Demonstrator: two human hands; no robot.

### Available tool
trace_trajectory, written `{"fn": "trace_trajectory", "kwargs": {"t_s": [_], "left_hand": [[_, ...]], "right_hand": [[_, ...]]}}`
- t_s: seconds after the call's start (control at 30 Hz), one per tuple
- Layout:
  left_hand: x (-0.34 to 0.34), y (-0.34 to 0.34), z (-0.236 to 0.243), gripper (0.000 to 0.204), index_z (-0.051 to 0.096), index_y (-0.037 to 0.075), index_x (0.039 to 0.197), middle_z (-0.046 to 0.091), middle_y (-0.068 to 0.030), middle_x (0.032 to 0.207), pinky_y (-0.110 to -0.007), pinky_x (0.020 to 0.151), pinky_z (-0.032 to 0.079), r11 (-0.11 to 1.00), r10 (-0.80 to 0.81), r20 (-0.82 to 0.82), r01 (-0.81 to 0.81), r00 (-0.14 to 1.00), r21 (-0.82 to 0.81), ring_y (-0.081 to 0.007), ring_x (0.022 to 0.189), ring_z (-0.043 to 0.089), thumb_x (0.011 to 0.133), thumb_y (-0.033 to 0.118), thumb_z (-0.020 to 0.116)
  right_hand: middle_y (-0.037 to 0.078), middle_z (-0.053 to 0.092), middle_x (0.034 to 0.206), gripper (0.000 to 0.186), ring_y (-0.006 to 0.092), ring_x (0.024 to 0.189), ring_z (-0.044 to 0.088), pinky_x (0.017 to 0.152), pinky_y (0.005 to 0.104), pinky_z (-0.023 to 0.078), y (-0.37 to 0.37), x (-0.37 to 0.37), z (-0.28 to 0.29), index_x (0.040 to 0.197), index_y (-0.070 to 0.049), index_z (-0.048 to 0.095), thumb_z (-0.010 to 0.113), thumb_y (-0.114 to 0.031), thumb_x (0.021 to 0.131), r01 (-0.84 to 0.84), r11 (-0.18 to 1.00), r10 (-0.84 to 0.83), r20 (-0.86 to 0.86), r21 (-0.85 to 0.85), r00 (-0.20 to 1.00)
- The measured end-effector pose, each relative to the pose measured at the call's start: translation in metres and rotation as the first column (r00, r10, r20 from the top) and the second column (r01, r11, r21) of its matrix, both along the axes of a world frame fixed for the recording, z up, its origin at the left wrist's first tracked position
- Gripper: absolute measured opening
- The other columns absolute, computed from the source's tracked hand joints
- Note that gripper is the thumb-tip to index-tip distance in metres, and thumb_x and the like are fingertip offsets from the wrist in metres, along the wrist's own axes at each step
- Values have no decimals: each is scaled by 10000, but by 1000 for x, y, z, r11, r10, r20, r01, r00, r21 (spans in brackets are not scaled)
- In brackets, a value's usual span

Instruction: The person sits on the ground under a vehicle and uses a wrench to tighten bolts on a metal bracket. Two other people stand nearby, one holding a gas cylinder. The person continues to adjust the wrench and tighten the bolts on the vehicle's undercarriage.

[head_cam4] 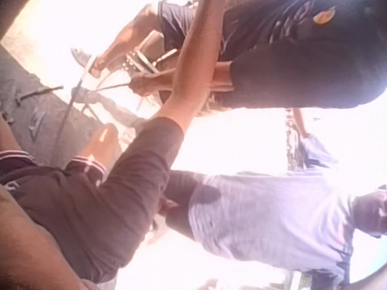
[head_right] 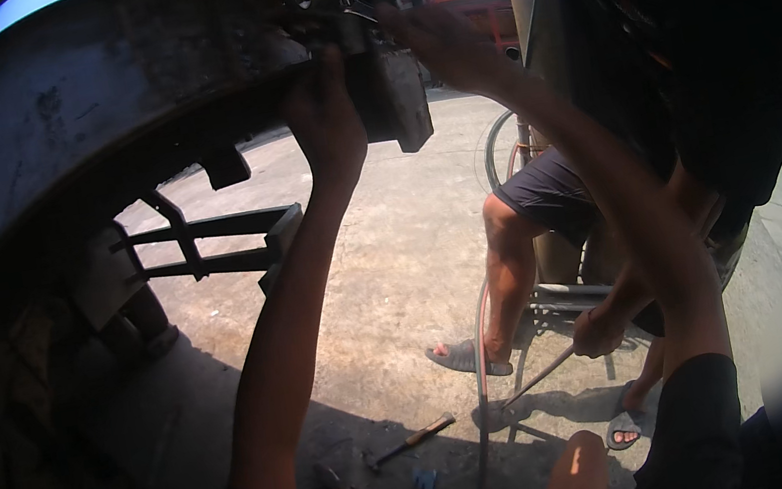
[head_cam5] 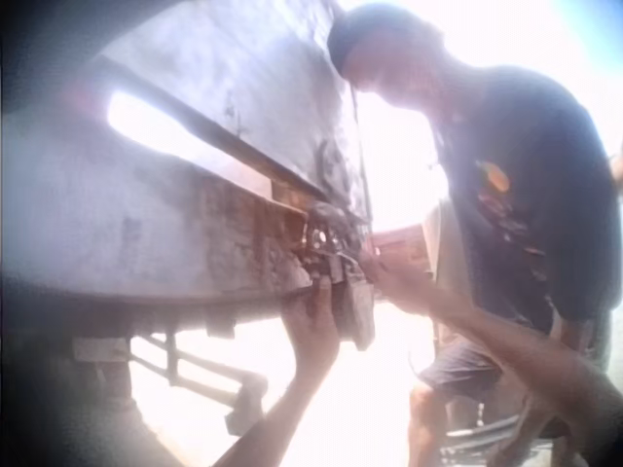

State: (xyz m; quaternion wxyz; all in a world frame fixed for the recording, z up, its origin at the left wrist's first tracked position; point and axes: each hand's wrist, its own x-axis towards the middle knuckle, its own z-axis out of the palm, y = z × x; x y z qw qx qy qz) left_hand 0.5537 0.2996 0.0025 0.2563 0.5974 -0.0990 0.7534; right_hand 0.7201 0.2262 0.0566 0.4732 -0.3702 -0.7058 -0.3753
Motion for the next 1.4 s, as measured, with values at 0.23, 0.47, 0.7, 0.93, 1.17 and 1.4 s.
{"fn": "trace_trajectory", "kwargs": {"t_s": [0.23, 0.47, 0.7, 0.93, 1.17, 1.4], "left_hand": [[-10, 9, -1, 428, 553, -30, 719, 484, -62, 600, -346, 601, 348, 998, 70, -45, -70, 997, 4, -127, 603, 434, 989, 301, 577], [6, -1, -2, 423, 560, -31, 729, 499, -70, 602, -340, 597, 366, 999, -37, -6, 38, 999, 4, -132, 592, 448, 987, 303, 581], [-3, 7, 0, 414, 575, -35, 748, 519, -93, 613, -343, 592, 367, 994, 106, -69, -106, 992, 2, -135, 594, 462, 993, 299, 572], [-6, 8, -1, 417, 574, -39, 750, 527, -109, 611, -351, 600, 369, 998, 66, -30, -65, 997, 24, -149, 591, 469, 1000, 294, 557], [-2, 5, 0, 446, 565, -38, 732, 500, -102, 590, -351, 582, 355, 986, 159, -42, -157, 986, 52, -136, 579, 452, 1000, 319, 554], [-1, 7, -3, 445, 584, -48, 749, 535, -123, 603, -338, 579, 366, 998, 66, -40, -66, 997, 7, -146, 572, 488, 996, 321, 560]], "right_hand": [[164, 651, 984, 391, 239, 905, 643, 815, 341, 498, -11, -9, 54, 1204, 12, 600, 497, -316, 1019, 463, 756, -452, 142, -463, 881], [159, 629, 774, 387, 259, 691, 575, 637, 387, 426, 30, 45, 28, 986, -9, 663, 515, -366, 995, 60, 968, -125, 260, 244, 957], [119, 589, 745, 363, 171, 689, 526, 634, 320, 418, 25, 31, 11, 1008, -3, 675, 531, -335, 991, -235, 970, 235, -4, 71, 972], [143, 594, 1078, 348, 280, 1083, 561, 923, 353, 456, -6, 7, 41, 1312, -16, 535, 540, -155, 993, 409, 903, -354, 307, -135, 883], [181, 608, 962, 319, 293, 960, 630, 797, 377, 497, -6, 16, 42, 1170, 6, 576, 482, -262, 1024, 533, 825, -549, 495, 189, 674], [177, 640, 809, 385, 299, 736, 649, 677, 403, 493, -2, -14, 20, 1094, -26, 619, 439, -360, 1026, 205, 977, -196, 129, -62, 972]]}}
